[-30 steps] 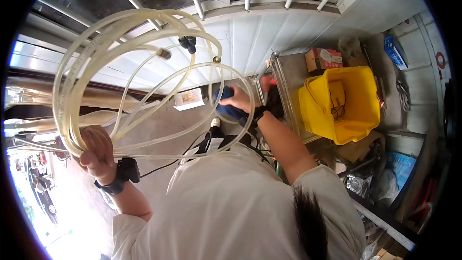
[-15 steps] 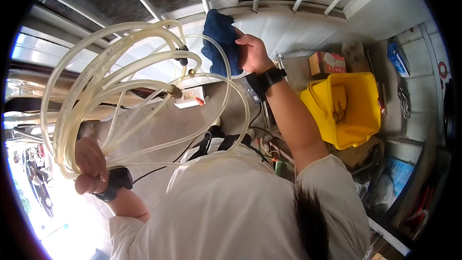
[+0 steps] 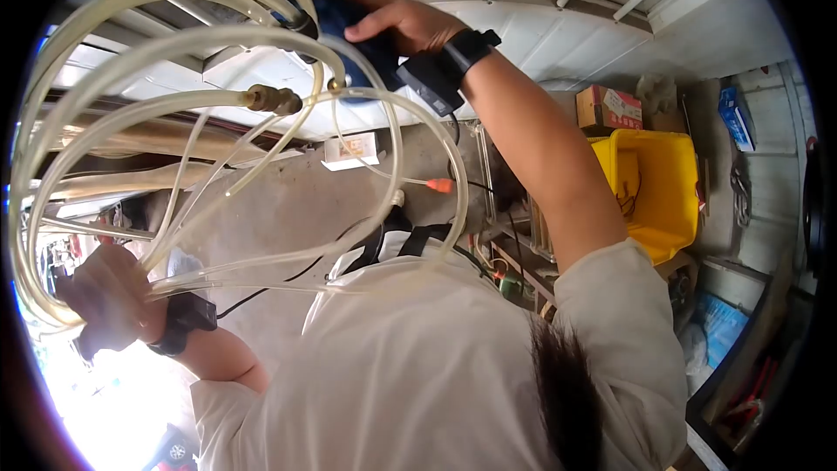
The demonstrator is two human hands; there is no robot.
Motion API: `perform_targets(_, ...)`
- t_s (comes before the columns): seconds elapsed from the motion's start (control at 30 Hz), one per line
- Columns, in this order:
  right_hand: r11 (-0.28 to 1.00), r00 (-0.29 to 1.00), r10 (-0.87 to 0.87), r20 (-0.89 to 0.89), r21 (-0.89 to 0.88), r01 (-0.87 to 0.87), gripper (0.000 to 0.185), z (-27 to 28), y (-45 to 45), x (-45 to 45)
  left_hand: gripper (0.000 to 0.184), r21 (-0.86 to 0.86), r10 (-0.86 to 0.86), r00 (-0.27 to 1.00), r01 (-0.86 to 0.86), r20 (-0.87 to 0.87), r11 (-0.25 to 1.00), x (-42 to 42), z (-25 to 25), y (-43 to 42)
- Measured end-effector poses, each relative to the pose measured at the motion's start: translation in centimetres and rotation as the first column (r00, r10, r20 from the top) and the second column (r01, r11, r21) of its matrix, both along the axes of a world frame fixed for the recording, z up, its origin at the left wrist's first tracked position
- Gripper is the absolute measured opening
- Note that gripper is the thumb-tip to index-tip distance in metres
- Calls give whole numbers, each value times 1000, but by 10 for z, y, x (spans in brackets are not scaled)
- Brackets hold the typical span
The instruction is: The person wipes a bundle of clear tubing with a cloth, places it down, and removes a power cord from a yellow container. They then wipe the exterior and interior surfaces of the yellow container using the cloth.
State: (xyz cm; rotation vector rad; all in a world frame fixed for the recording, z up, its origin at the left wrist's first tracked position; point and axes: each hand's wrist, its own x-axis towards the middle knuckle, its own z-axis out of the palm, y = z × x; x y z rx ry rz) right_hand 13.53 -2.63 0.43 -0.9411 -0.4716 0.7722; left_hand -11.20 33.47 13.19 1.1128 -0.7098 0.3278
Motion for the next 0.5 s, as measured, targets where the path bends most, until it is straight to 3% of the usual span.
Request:
perform_targets(0.07,981,986,145,80,-144,-132,73,-18,6,3,31,-343,73,994,-97,-82,934,-11,-16,30)
perform_targets(0.1,986,997,73,6,-153,-71,55,-23,6,-10,29,-673,7,993,-83,-115,735,-16,-21,41)
perform_targets(0.13,981,995,89,-43,-166,-95,44,-24,2,-21,28,-557,158,973,-228,-171,799,-14,-21,28)
perform_targets(0.2,983,953,177,-247,2,-182,36,-80,8,-16,42,-275,466,852,-520,-239,809,-10,-21,1)
perform_targets(0.23,982,926,181,-330,13,-187,34,-89,8,-23,48,-196,257,951,-289,-174,937,-10,-23,0)
perform_targets(0.3,979,877,204,-434,97,-180,33,-112,8,-45,53,-131,176,968,-200,-179,971,-9,-25,-3)
perform_targets(0.37,984,939,121,-322,-87,-156,36,-108,2,-62,52,-159,462,842,-515,-280,842,-9,-24,-7)
perform_targets(0.4,988,936,113,-334,-63,-142,38,-122,0,-64,50,-193,707,518,-850,-482,491,2,-17,-17)
perform_targets(0.47,981,902,192,-387,67,-180,42,-156,-5,-61,52,-141,621,672,-716,-405,683,3,-21,-9)
perform_targets(0.5,988,927,140,-348,-15,-155,42,-150,-13,-63,48,-101,632,663,-717,-401,689,8,-23,-15)
